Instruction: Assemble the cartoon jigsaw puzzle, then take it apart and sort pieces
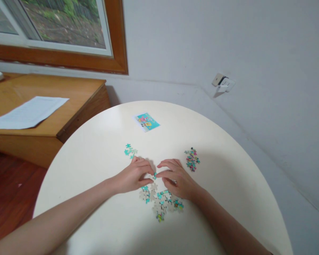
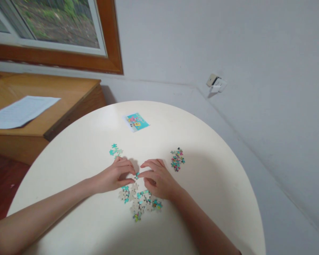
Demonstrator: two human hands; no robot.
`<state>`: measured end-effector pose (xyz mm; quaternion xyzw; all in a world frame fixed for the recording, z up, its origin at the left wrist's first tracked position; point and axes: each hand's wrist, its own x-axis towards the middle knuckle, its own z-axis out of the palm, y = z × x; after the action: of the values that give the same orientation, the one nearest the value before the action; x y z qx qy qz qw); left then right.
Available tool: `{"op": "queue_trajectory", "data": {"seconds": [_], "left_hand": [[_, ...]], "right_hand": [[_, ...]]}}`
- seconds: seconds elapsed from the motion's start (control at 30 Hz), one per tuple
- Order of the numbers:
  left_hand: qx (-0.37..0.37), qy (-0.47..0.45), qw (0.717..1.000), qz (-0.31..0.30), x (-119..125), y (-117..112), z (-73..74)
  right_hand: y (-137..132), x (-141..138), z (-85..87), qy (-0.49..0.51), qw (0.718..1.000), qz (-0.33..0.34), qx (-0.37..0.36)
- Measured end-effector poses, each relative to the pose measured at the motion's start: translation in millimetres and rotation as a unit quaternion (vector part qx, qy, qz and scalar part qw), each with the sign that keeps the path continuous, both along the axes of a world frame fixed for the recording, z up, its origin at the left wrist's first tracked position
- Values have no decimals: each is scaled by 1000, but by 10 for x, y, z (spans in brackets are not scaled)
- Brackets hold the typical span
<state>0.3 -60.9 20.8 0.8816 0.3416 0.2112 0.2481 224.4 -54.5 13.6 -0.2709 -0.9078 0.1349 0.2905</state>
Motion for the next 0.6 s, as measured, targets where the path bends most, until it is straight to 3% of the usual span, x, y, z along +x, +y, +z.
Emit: {"op": "queue_trajectory", "data": {"seconds": [0.17, 0.37, 0.6], "left_hand": [[0, -29, 1000, 0, -1, -1, 18], [96, -1, 992, 81, -46, 44, -21], [100, -12, 987, 127, -66, 70, -48]], "right_hand": [[21, -1, -34, 16, 1000, -1, 15], [29, 4, -34, 56, 998, -19, 31], [5, 12, 8, 19, 1000, 17, 19]]}}
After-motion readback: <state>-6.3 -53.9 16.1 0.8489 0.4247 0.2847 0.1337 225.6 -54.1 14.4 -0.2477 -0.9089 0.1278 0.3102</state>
